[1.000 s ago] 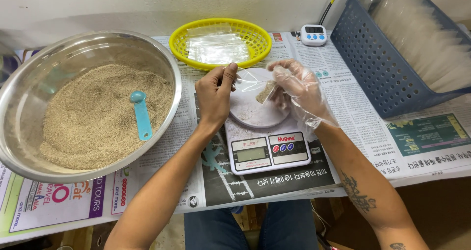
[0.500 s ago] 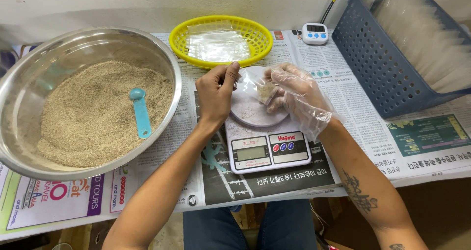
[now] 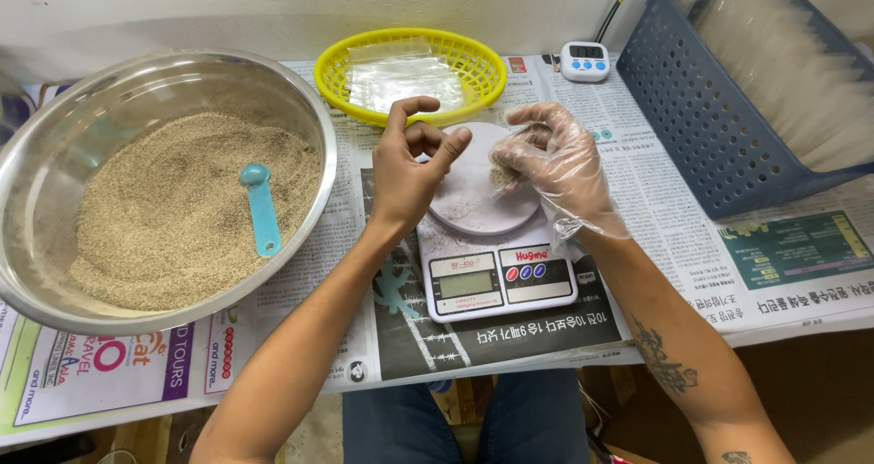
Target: Weighing and bagging granular material from a large bowl into small plastic bags using a scoop and digital scale
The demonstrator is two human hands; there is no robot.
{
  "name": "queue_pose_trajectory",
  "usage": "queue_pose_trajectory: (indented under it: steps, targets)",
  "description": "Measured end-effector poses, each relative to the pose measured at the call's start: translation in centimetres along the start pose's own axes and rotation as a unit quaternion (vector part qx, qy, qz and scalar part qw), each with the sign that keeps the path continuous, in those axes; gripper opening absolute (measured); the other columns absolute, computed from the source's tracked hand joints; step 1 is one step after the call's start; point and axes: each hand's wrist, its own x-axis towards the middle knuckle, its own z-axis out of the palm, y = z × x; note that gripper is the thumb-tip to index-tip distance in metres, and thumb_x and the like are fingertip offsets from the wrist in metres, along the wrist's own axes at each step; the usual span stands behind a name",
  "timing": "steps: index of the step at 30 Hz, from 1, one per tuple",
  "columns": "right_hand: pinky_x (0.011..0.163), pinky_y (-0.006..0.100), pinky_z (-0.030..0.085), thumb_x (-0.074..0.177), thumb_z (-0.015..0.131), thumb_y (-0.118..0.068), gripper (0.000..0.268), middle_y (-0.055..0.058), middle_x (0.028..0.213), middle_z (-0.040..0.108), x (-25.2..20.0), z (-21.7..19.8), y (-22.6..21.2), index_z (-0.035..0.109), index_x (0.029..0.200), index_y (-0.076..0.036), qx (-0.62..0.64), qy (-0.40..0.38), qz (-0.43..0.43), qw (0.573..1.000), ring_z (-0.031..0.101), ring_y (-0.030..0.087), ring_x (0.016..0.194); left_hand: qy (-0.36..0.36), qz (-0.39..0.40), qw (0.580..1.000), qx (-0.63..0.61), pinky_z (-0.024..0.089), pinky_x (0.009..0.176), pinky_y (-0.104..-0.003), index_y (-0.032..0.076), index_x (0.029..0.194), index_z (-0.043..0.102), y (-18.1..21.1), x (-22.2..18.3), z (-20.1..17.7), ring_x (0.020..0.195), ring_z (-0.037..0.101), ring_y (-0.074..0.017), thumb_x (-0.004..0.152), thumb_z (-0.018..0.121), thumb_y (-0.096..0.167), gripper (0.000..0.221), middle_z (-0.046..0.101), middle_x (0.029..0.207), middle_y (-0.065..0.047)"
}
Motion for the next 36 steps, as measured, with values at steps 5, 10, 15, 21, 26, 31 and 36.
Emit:
queue_pose_trajectory:
  steps: [5,10,15,21,26,31,36]
  targets:
    - [0.066,0.027,0.065,0.095,0.069,-0.01,0.032,0.014,0.095,0.076,-0.5,0.3,-0.6,0.061,0.125,-0.006,0.006,-0.03,-0.009,1.0,0.074,0.017,0.083,-0.022,0.022,0.999,-0.018,0.059,0.055,-0.024,0.005,0.131,0.05,-1.2,0.2,-0.1,0.07,0.067,-0.0139,0.095,0.075,0.01,0.043,0.072,0.084,-0.011]
    - [0.069,0.027,0.066,0.101,0.063,-0.013,0.028,0.02,0.114,0.071,-0.1,-0.3,-1.3,0.055,0.124,0.0,0.069,0.01,-0.052,0.996,0.073,0.021,0.096,0.031,-0.025,0.999,-0.036,0.059,0.05,-0.021,0.002,0.131,0.047,-2.1,0.7,-0.5,0.064,0.067,-0.0119,0.095,0.074,0.008,0.046,0.071,0.081,-0.011]
    - [0.073,0.035,0.069,0.103,0.061,-0.015,0.026,0.021,0.121,0.069,0.7,-0.9,0.6,0.06,0.125,-0.001,0.045,-0.044,-0.038,0.997,0.073,0.028,0.103,0.044,-0.044,0.997,-0.051,0.058,0.047,-0.019,0.0,0.131,0.047,-3.2,1.1,-0.6,0.059,0.067,-0.01,0.095,0.074,0.009,0.046,0.072,0.078,-0.011]
    - [0.062,0.025,0.062,0.092,0.078,-0.012,0.044,0.02,0.112,0.069,-0.1,-0.1,-0.3,0.059,0.128,0.005,-0.019,-0.041,-0.035,0.998,0.072,0.019,0.087,0.008,-0.015,0.998,-0.052,0.052,0.051,-0.019,0.007,0.13,0.05,-2.4,0.9,-0.4,0.065,0.066,-0.0104,0.096,0.075,0.012,0.042,0.074,0.08,-0.009]
    - [0.05,0.021,0.058,0.084,0.085,-0.006,0.052,0.016,0.08,0.07,-1.1,0.9,-1.1,0.06,0.128,0.006,-0.027,-0.048,-0.021,0.998,0.073,0.019,0.068,0.022,0.062,0.988,0.14,0.046,0.081,-0.029,0.019,0.126,0.056,0.6,-0.4,-0.6,0.082,0.061,-0.0143,0.092,0.08,0.024,0.041,0.076,0.077,0.002]
    - [0.056,0.029,0.057,0.089,0.08,-0.004,0.048,0.019,0.083,0.07,-0.6,0.2,-0.6,0.056,0.129,0.009,-0.163,-0.068,-0.06,0.982,0.07,0.024,0.071,0.014,0.108,0.983,0.146,0.048,0.085,-0.033,0.018,0.127,0.055,0.0,-0.1,-0.4,0.083,0.059,-0.0182,0.091,0.081,0.022,0.044,0.075,0.078,0.001]
    - [0.068,0.037,0.057,0.089,0.081,-0.007,0.052,0.017,0.079,0.068,-1.3,0.4,-1.9,0.051,0.129,0.006,-0.242,-0.078,-0.039,0.966,0.068,0.027,0.074,-0.021,0.125,0.979,0.158,0.046,0.091,-0.034,0.018,0.131,0.054,-1.2,0.2,-0.6,0.089,0.055,-0.0195,0.088,0.083,0.02,0.052,0.076,0.084,0.003]
